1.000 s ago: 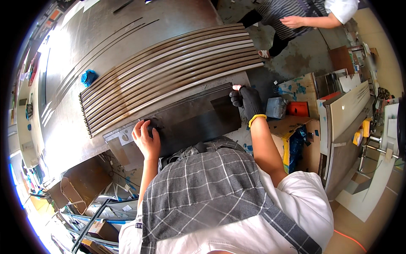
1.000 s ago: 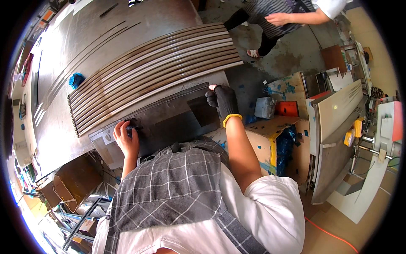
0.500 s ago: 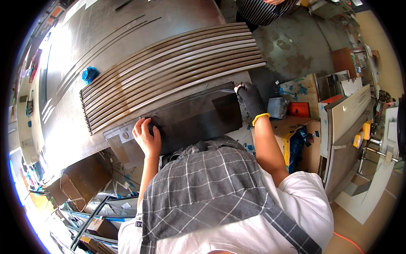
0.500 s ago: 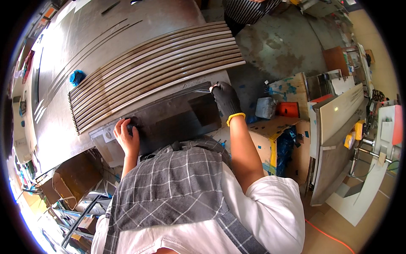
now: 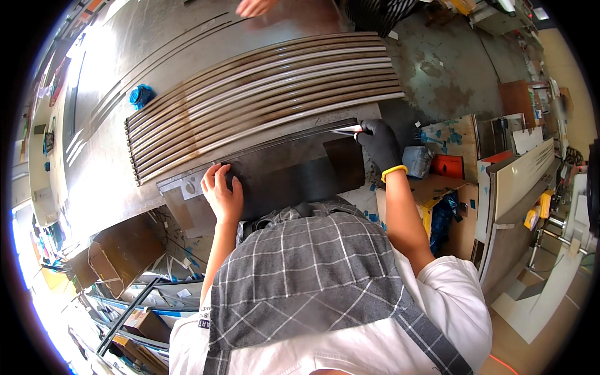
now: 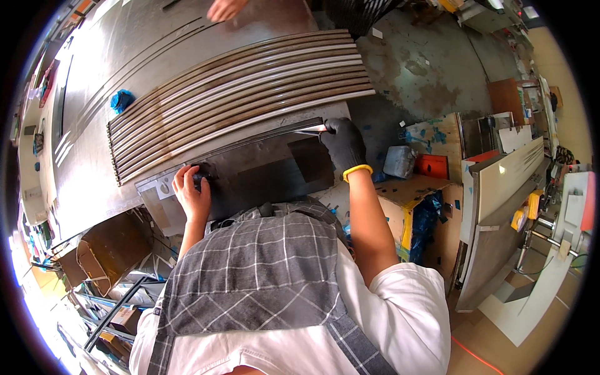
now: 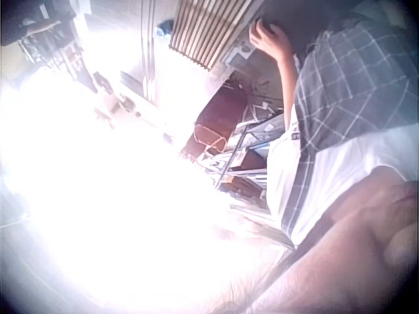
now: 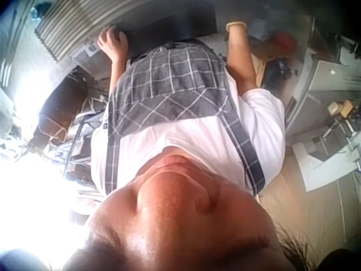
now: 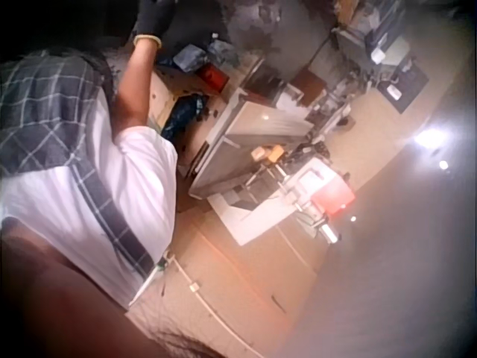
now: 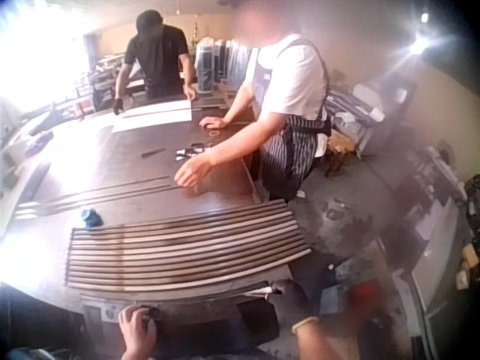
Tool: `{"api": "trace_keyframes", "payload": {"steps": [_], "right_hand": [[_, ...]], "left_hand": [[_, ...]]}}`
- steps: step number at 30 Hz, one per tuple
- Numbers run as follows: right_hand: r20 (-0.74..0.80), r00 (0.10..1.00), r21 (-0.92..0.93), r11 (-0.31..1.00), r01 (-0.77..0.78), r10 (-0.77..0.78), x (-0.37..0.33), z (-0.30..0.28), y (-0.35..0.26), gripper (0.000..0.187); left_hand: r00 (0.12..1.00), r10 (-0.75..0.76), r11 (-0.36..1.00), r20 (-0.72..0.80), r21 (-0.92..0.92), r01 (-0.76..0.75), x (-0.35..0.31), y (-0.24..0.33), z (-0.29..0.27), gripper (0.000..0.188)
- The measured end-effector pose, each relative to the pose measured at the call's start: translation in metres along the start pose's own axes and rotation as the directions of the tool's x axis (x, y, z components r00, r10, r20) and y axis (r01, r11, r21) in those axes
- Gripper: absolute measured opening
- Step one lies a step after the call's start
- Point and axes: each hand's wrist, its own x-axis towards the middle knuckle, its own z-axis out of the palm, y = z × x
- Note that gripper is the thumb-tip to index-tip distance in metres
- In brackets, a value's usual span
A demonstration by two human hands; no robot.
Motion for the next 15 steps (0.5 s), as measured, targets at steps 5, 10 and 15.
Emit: {"api": "trace_keyframes", "payload": {"steps": [5,10,15], "right_hand": [[-0.288,0.91,-0.031,0.953,0.301,-0.297,-0.026,0.008,0.013,0.022],[-0.138,0.989,0.488,0.873,0.028,0.046,-0.059,0.009,-0.006,0.018],[-0.118,0.992,0.545,0.838,0.028,0.044,-0.064,0.014,-0.018,0.025]], "left_hand": [[1.0,0.001,1.0,0.016,0.003,-0.001,0.001,0.002,-0.001,0.035],[1.0,0.003,1.0,-0.019,-0.014,-0.003,0.002,0.0,-0.005,0.043],[1.0,-0.024,0.999,-0.013,-0.03,0.024,0.009,0.0,-0.014,0.044]]}}
